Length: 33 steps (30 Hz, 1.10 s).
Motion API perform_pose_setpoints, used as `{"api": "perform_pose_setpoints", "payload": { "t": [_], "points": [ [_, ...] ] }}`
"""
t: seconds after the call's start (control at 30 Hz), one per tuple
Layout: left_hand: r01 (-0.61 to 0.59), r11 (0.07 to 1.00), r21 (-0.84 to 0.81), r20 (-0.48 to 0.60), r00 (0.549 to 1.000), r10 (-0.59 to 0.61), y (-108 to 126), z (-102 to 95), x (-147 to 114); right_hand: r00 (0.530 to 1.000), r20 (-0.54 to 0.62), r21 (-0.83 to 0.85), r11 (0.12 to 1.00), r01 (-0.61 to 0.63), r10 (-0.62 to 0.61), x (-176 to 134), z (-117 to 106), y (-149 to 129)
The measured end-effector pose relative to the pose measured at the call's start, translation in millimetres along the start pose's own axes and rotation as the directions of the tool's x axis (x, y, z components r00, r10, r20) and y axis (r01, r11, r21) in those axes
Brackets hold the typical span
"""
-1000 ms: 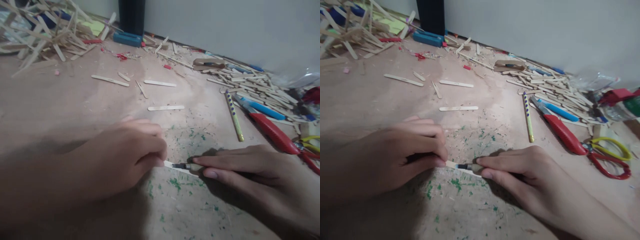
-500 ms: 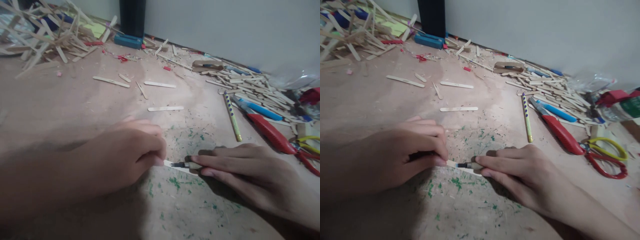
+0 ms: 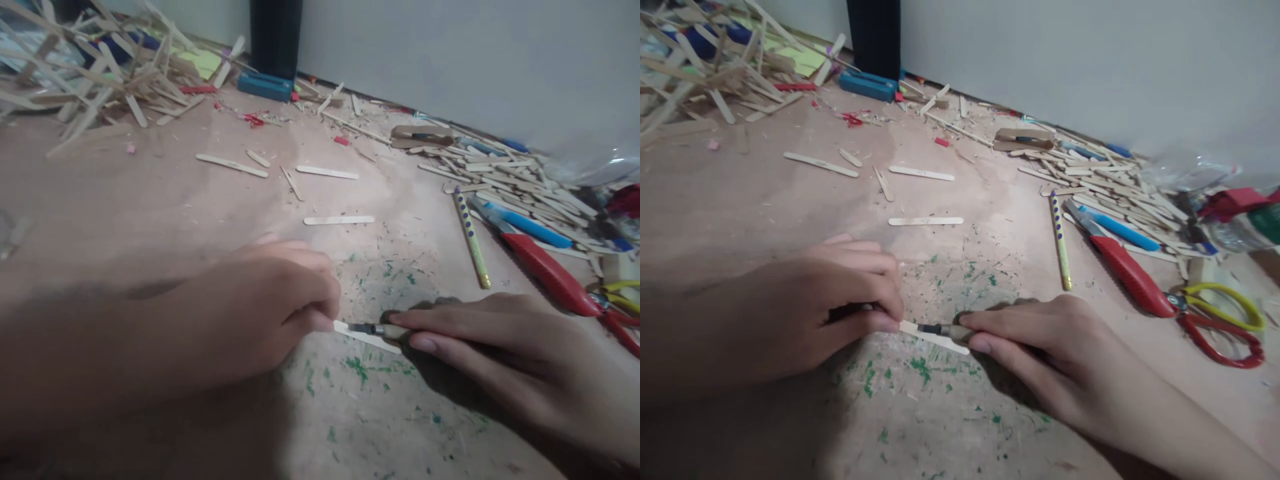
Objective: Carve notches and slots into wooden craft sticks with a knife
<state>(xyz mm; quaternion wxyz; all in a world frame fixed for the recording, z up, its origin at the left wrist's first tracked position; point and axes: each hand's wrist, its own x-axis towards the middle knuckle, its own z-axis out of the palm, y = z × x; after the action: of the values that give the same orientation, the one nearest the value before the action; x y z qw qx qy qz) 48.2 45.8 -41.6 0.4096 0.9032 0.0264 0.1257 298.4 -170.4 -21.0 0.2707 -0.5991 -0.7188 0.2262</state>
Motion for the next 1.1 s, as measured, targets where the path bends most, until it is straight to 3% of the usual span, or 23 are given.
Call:
{"api": "perform_pose_setpoints", "payload": {
  "t": [0.27,0.67,0.87,1.1],
  "points": [
    [0.084,0.996,0.037,0.062,0.994,-0.087,10,-7.5,6,0.999,-0.012,-0.075,0.996,0.049,-0.05,1,-2,-1],
    [0.009,1.0,-0.005,-0.017,1.0,-0.009,0,0.3,1,1.0,-0.009,-0.052,0.999,-0.002,0.002,-2,1,3],
    [0.039,0.999,0.009,0.014,0.999,-0.039,3,-2.0,1,1.0,-0.024,-0.221,0.975,-0.012,0.007,-19,5,10],
    [0.053,0.997,0.054,0.061,0.997,-0.057,6,-7.1,4,0.998,-0.051,-0.229,0.973,0.027,-0.04,-13,16,17]
  ]
}}
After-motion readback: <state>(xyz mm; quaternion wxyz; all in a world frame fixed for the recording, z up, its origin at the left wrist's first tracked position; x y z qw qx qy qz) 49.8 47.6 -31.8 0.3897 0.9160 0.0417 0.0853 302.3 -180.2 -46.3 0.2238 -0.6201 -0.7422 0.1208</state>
